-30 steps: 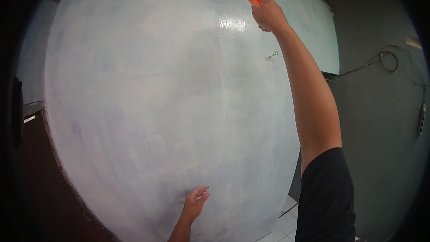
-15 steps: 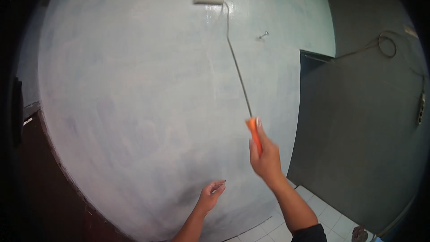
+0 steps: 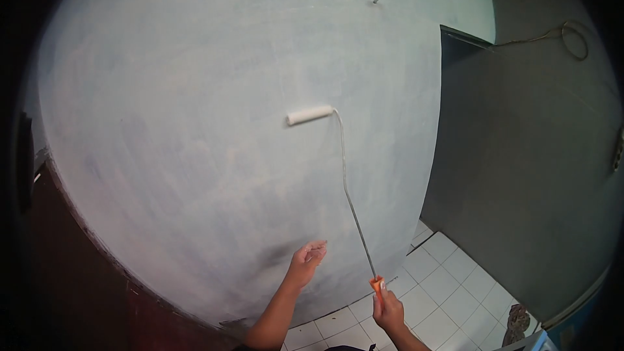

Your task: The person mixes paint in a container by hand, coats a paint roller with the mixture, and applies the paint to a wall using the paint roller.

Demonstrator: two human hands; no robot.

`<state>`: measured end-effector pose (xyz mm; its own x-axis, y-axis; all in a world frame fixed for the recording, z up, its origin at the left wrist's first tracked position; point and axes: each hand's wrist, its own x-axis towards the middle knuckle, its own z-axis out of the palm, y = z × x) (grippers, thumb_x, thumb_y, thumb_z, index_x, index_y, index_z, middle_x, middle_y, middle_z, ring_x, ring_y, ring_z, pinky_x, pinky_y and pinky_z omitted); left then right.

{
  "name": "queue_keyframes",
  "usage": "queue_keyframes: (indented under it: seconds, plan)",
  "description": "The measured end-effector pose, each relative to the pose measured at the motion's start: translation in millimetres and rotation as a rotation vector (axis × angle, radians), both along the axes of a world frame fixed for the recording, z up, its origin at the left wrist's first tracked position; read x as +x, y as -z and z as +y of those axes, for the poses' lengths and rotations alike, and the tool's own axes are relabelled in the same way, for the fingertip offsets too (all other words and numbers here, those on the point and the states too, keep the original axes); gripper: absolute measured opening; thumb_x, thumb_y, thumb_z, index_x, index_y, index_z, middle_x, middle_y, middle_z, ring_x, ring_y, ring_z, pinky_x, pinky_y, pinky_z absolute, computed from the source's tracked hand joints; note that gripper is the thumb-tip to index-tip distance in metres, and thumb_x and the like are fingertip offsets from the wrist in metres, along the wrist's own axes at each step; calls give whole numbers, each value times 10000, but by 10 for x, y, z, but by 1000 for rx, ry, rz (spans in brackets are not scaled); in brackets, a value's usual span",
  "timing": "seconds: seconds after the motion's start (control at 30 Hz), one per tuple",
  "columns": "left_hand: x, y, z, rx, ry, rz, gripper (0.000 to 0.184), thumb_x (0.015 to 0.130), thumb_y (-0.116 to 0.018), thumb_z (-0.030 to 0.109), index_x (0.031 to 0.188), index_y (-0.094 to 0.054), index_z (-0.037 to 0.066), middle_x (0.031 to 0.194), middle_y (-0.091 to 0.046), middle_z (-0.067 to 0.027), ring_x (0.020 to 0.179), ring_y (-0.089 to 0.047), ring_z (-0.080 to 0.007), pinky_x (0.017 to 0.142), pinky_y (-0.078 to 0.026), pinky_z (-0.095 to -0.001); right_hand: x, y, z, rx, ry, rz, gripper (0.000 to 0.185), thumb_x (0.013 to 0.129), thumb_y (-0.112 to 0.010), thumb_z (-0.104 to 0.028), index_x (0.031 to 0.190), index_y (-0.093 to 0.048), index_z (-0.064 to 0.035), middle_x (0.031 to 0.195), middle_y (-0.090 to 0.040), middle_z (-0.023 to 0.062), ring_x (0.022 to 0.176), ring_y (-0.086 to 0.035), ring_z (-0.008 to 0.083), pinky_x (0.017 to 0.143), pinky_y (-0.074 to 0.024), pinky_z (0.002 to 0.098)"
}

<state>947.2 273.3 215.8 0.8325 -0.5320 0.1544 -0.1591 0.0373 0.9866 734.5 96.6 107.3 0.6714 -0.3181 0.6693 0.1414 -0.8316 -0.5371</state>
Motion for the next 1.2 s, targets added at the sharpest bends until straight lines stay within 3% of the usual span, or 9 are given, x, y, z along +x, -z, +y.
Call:
queue_keyframes:
  seconds: [0.13, 0.23, 0.3, 0.33, 0.37, 0.6, 0.77, 1.03, 1.2]
  plan:
    - [-22, 69, 24, 29, -17, 20, 372, 969, -696, 280, 1280, -669, 77, 1168, -677, -40, 1055, -616, -131, 982, -474, -364, -4, 90, 43, -1, 3, -20, 661, 886, -660, -13, 1496, -407, 13, 865, -668, 177, 626, -634, 320, 522, -523, 405]
    - [5, 63, 56, -27, -37, -23, 344, 988, -676, 254, 1273, -656, 61, 1064, -666, -4, 942, -564, -79, 812, -460, -266, 180, -149, 7, -20, -28, -151, 654, 887, -660, -16, 1491, -413, 20, 839, -657, 172, 627, -633, 322, 534, -526, 407]
    - [112, 127, 94, -6, -17, -23, 393, 968, -696, 309, 1281, -668, 73, 1175, -685, -47, 1080, -610, -144, 995, -469, -373, 289, -445, -26, -37, -18, -178, 642, 892, -654, -14, 1487, -417, 26, 885, -674, 181, 665, -654, 333, 570, -543, 407]
    - [148, 118, 97, -16, -17, -47, 393, 968, -696, 309, 1281, -668, 73, 1175, -685, -47, 1080, -610, -144, 995, -469, -373, 333, -671, -42, -46, 3, -165, 632, 896, -648, -10, 1484, -418, 29, 941, -694, 193, 703, -676, 343, 603, -559, 406]
    - [164, 116, 114, -19, -27, -38, 394, 968, -697, 307, 1283, -668, 72, 1185, -687, -52, 1073, -613, -147, 995, -471, -373, 340, -1010, 0, 32, -31, -149, 603, 919, -601, 28, 1491, -413, 37, 1298, -661, 205, 1021, -720, 364, 862, -567, 358]
    - [217, -389, 230, 14, -105, -168, 405, 968, -694, 302, 1296, -661, 67, 1241, -689, -82, 1089, -637, -169, 964, -497, -349, 743, -2766, -222, -83, -92, -326, 615, 970, -572, -12, 1542, -347, -3, 1320, -658, 191, 1034, -712, 371, 882, -554, 344]
    - [332, -775, 414, 10, -134, -281, 400, 958, -704, 300, 1281, -667, 66, 1256, -688, -63, 1108, -639, -168, 904, -514, -340, 972, -4158, -225, -38, -18, -335, 541, 994, -560, -85, 1513, -416, -29, 1148, -669, 293, 993, -675, 446, 834, -546, 375]
    - [491, -2046, 877, 90, -318, -861, 343, 910, -742, 261, 1204, -689, 94, 1153, -675, -116, 1072, -640, -254, 882, -522, -363, 1558, -5892, -387, -277, 68, -617, 542, 967, -569, -132, 1494, -468, -57, 1158, -654, 318, 1062, -638, 479, 944, -506, 428]
    - [507, -3199, 1064, 88, -473, -1331, 343, 878, -764, 231, 1181, -685, 91, 1147, -636, -145, 1072, -612, -323, 918, -509, -403, 1555, -6711, -108, -143, 105, -496, 567, 987, -539, -178, 1538, -427, -105, 1110, -699, 260, 879, -711, 364, 805, -566, 407]
